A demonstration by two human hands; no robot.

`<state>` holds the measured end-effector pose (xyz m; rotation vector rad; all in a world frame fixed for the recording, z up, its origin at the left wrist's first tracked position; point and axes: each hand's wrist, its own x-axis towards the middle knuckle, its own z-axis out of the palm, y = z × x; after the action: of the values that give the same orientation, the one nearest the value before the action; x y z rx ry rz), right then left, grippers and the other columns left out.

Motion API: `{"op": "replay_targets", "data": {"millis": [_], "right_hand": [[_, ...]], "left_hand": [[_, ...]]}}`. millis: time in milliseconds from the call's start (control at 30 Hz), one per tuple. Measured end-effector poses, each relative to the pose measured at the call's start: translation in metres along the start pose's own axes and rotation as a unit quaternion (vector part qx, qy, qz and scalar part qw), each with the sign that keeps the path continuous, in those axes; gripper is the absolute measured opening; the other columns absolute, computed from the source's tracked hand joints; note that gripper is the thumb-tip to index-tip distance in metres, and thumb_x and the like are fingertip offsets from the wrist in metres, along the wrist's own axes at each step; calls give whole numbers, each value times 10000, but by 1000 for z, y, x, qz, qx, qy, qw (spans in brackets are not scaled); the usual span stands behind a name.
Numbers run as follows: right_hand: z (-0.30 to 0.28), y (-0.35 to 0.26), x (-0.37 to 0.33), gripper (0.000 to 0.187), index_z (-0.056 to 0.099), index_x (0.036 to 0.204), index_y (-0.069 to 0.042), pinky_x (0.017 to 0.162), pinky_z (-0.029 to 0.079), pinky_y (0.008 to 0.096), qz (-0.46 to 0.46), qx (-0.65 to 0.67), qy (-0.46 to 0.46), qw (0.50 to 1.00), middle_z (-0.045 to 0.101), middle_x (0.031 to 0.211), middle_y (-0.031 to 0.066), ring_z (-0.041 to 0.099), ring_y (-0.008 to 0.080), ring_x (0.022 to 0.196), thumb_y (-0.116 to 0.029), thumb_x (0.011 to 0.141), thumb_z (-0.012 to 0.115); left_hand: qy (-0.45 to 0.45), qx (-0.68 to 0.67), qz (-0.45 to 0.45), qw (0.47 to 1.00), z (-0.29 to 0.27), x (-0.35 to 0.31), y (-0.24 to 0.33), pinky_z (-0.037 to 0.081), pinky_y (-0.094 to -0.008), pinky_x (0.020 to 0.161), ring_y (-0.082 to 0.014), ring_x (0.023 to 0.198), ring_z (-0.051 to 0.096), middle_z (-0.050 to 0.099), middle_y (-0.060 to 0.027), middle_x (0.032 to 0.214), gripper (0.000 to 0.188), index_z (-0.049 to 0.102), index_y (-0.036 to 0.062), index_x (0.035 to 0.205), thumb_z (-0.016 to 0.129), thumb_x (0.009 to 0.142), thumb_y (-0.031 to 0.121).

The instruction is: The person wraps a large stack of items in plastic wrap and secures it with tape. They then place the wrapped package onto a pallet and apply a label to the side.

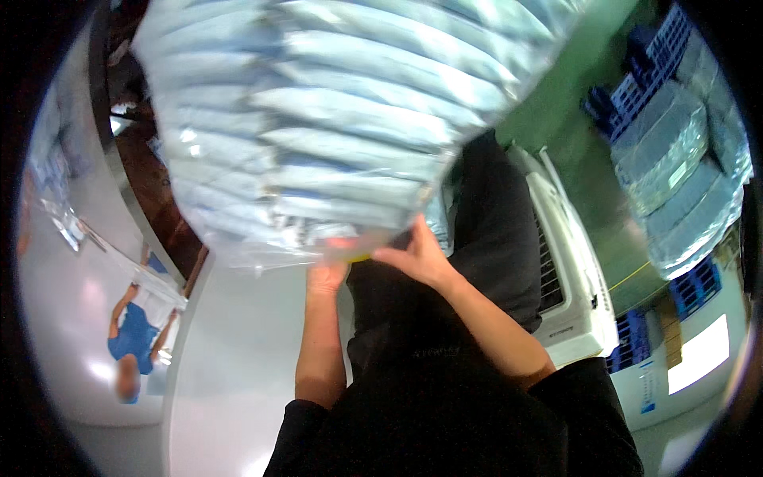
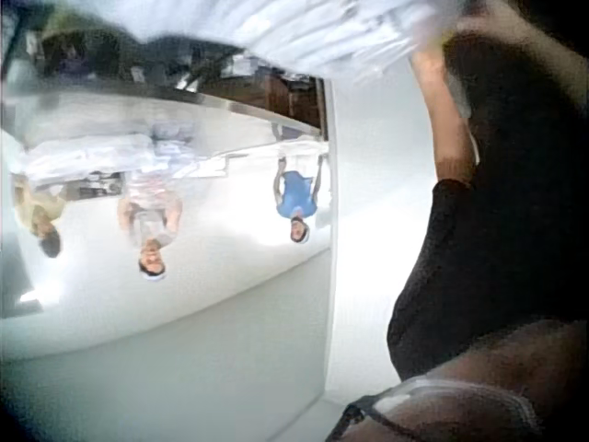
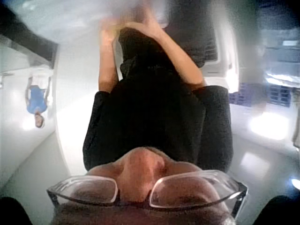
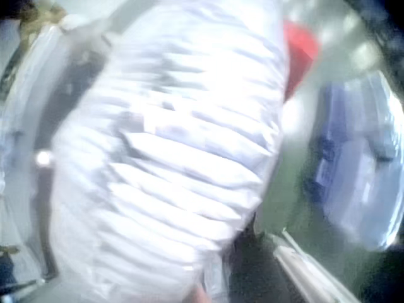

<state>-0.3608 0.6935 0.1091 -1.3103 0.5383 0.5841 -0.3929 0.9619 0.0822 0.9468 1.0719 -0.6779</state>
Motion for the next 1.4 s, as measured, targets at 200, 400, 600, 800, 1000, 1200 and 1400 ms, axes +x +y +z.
{"op": "replay_targets", "data": {"millis": [200,400,600,800,1000,1200,1400], "right_hand": [[-22,-181,-6,288,716,926,-70,597,498,310,-380,-397,-68,833,619,787,36,599,196,698,-226,726,853],[56,-335,143,407,682,1117,-123,848,494,417,-481,-614,-94,619,633,1093,87,590,269,1010,-309,772,791],[58,-323,165,517,649,1229,-170,1138,294,514,-313,-738,-173,571,576,1289,99,494,319,1260,-547,877,615],[89,-346,177,459,680,1138,-157,1029,382,484,-284,-789,-248,485,604,1165,81,551,283,1117,-469,804,718],[205,-321,242,260,708,942,-91,838,498,335,-462,-607,-568,309,644,1028,35,601,201,984,-191,707,755],[306,-253,275,374,703,1040,-90,869,505,335,-301,-670,-675,-69,661,1084,62,617,209,1019,-232,702,774],[321,-204,303,505,685,1147,-92,905,507,350,-180,-677,-668,-251,666,1140,100,627,224,1054,-285,695,799]], "left_hand": [[-64,-154,81,983,-24,30,24,470,-461,1045,-285,1268,525,541,-96,1376,806,420,71,1443,839,768,211],[8,-227,107,968,-44,33,110,393,-526,1131,-337,1333,476,504,-149,1406,832,388,65,1466,530,659,-76],[-12,-109,207,972,-76,62,217,357,-441,1168,-308,1373,447,460,-148,1466,970,379,47,1495,558,546,-36],[-175,121,328,920,-37,122,324,422,-328,1087,-194,1242,558,579,-80,1319,862,487,38,1364,729,544,141],[-282,198,251,904,45,126,401,532,-333,901,-219,1027,656,652,-135,1195,646,543,-4,1316,787,737,147],[-331,233,157,901,68,141,421,534,-270,860,-184,986,662,675,-139,1128,652,519,-68,1328,767,725,-34],[-262,246,229,905,57,137,402,524,-300,887,-196,1033,647,655,-128,1158,617,539,-11,1315,762,755,119]]}}
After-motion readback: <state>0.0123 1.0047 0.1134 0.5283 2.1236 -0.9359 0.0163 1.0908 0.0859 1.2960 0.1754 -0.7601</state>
